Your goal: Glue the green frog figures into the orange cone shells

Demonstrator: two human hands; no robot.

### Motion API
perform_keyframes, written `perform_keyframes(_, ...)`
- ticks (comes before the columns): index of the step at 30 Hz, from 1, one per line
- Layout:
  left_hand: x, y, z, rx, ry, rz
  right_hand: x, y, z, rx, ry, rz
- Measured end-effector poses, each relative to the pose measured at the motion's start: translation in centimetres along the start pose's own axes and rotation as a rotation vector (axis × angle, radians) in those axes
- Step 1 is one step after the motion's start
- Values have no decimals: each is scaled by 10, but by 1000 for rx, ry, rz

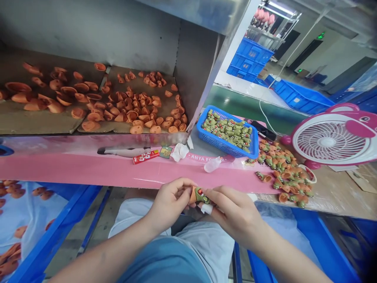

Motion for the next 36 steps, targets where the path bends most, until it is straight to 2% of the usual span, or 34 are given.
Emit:
perform_keyframes(9,0,-6,3,51,-74,29,-5,-4,-1,-60,35,61)
perform_keyframes(21,-1,-6,-5,172,-122,28,-7,-7,-2,-54,57,102)
perform_keyframes(27,-2,-2,2,65,-135,-38,-9,-6,1,-2,14,112)
perform_keyframes(32,-2,1,9,-142,-51,-159,-12,-3,5,47,-16,132)
perform_keyframes(36,-1,1,9,-191,-18,-186,-11,-1,4,61,-10,135)
Point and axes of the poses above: each hand's wrist, its own x-axis towards the middle knuckle, its own y-axis out of the back of the hand, z = x × y, the point moved 3 cm from there along x, towards the middle knuckle, and after that the axes turned 4 degrees about x, right-handed, at the moved point
